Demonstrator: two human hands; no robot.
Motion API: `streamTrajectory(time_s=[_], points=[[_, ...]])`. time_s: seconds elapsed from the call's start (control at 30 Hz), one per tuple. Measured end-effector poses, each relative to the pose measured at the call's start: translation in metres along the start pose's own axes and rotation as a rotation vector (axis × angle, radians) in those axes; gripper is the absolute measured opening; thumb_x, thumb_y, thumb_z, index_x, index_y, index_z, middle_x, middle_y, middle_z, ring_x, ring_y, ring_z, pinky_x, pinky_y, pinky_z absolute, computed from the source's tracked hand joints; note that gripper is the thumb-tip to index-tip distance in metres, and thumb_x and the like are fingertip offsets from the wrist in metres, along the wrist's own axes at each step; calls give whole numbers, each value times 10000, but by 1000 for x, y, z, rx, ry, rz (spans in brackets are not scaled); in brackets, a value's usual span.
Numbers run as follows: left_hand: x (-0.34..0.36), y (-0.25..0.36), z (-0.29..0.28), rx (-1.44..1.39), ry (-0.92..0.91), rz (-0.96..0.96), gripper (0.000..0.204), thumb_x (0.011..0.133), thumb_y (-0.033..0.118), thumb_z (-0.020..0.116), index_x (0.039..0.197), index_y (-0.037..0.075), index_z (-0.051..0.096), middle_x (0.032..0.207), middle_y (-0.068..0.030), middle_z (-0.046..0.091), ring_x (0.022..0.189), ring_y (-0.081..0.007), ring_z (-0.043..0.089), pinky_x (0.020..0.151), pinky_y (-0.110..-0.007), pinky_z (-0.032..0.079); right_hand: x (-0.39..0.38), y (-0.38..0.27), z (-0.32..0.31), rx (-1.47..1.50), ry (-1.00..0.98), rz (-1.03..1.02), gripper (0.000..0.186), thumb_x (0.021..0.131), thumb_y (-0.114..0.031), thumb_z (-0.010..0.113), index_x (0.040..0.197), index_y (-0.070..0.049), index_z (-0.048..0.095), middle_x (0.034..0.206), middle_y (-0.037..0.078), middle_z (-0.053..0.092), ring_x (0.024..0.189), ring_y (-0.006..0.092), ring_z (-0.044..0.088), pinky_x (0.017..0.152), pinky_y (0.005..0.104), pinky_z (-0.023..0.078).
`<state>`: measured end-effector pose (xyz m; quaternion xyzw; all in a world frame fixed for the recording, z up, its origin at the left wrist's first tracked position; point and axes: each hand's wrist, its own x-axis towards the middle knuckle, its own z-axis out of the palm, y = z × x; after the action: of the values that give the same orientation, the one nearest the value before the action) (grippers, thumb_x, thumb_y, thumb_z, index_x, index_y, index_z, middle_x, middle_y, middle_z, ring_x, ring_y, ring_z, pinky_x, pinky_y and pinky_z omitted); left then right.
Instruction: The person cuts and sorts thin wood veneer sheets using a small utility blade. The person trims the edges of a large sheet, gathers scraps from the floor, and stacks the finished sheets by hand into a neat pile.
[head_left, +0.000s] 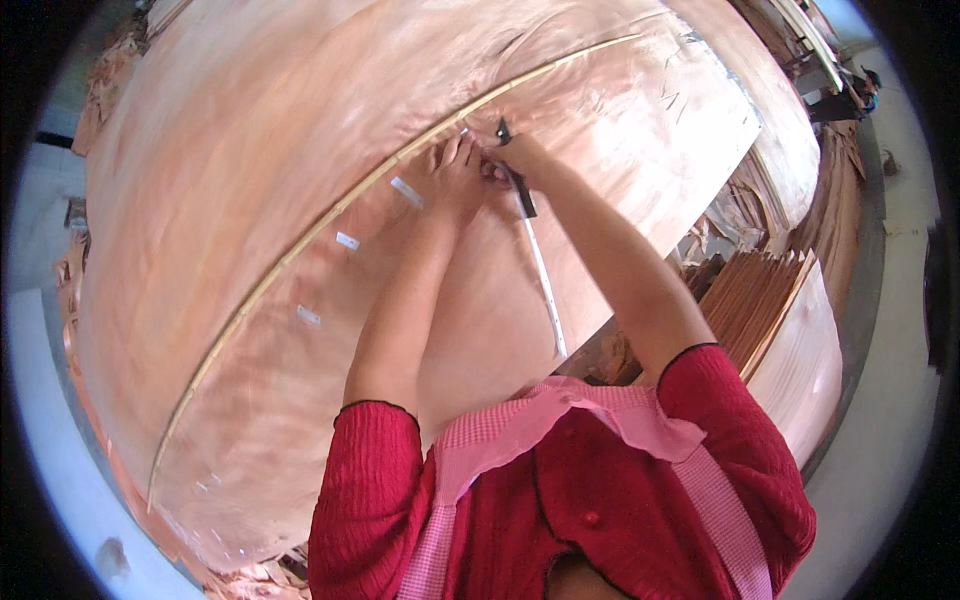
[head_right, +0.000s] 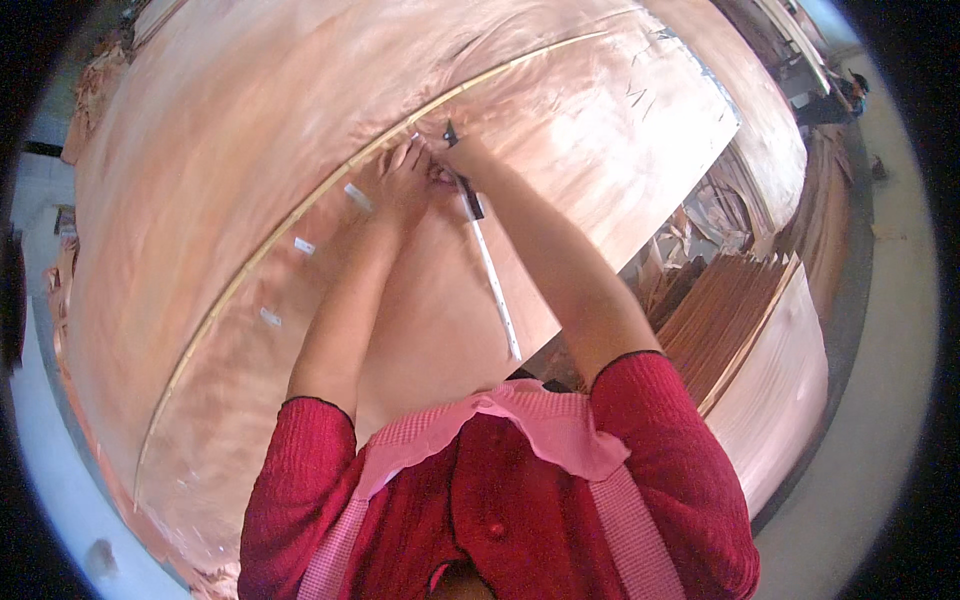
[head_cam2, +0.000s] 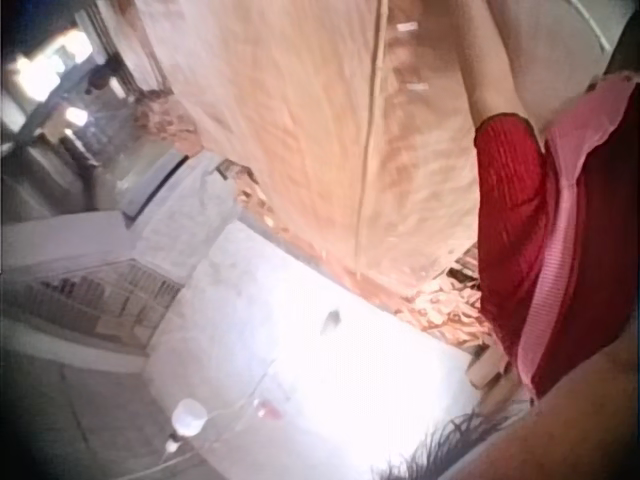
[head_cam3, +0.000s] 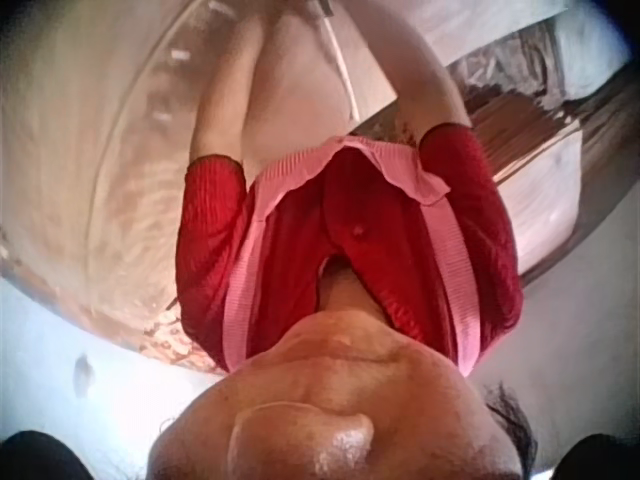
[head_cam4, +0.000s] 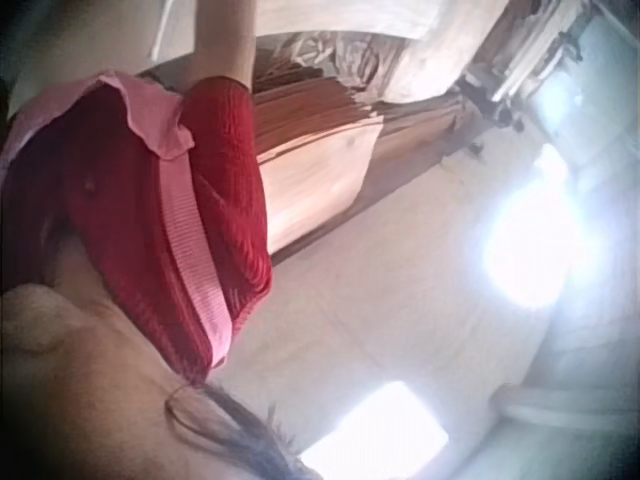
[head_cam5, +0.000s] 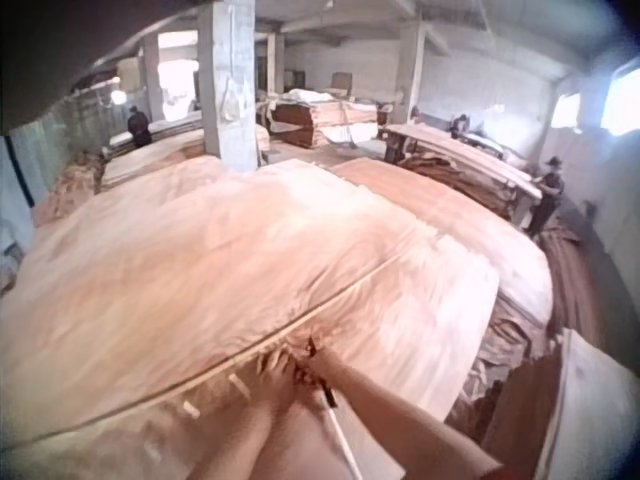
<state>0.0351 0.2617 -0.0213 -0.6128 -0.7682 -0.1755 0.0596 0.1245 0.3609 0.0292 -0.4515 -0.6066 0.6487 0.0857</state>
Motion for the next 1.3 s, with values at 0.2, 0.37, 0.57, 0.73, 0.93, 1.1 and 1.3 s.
streamTrajectory(time_s=[0.2,0.37,0.57,0.73,0.93,1.1,1.3], points=[[7,16,-18,-56,-60,-85,466,801,288,481,1174,10,463,1251,-74,433,1201,-262,322,982,-469,251,-2,-3,-41,-1067,218,-349,196,779,-140,594,793,55,585,657,123,607,456,157,540,410,286,453],[-93,-7,-54,-164,59,-110,467,809,230,510,1212,15,414,1296,-104,382,1240,-309,275,989,-477,240,-60,11,-2,-194,-258,65,192,772,-149,608,823,36,594,648,98,597,442,126,511,411,254,453],[-131,-35,-92,173,-28,-329,523,842,299,436,1296,68,313,1366,-83,289,1279,-262,230,1035,-506,131,-71,-6,85,-398,-209,20,246,688,-149,669,897,-76,562,648,85,560,469,160,525,392,283,440],[-111,-5,-101,363,-360,-251,468,881,358,347,1305,161,341,1384,-1,282,1300,-219,191,998,-594,68,-48,25,86,-325,-179,-56,255,733,-154,593,962,-43,572,653,113,581,490,198,561,438,313,472],[-111,-8,-86,518,-295,-141,451,891,346,344,1288,133,369,1373,13,304,1295,-200,206,1015,-530,114,-20,12,56,-694,-136,-463,240,767,-190,576,915,-2,593,612,120,574,500,204,565,464,306,478],[-90,27,-67,234,-194,-441,499,822,253,518,1269,73,389,1320,-31,385,1266,-333,229,1009,-522,134,-80,5,-138,98,-512,-62,216,782,-182,618,853,18,579,606,64,524,455,123,483,420,277,425],[21,275,46,53,-97,240,658,780,439,521,1296,73,341,1378,-67,280,1284,-342,172,994,-581,110,-138,127,-361,310,-221,219,210,758,-185,651,847,-5,591,667,49,554,498,105,484,452,251,433]])
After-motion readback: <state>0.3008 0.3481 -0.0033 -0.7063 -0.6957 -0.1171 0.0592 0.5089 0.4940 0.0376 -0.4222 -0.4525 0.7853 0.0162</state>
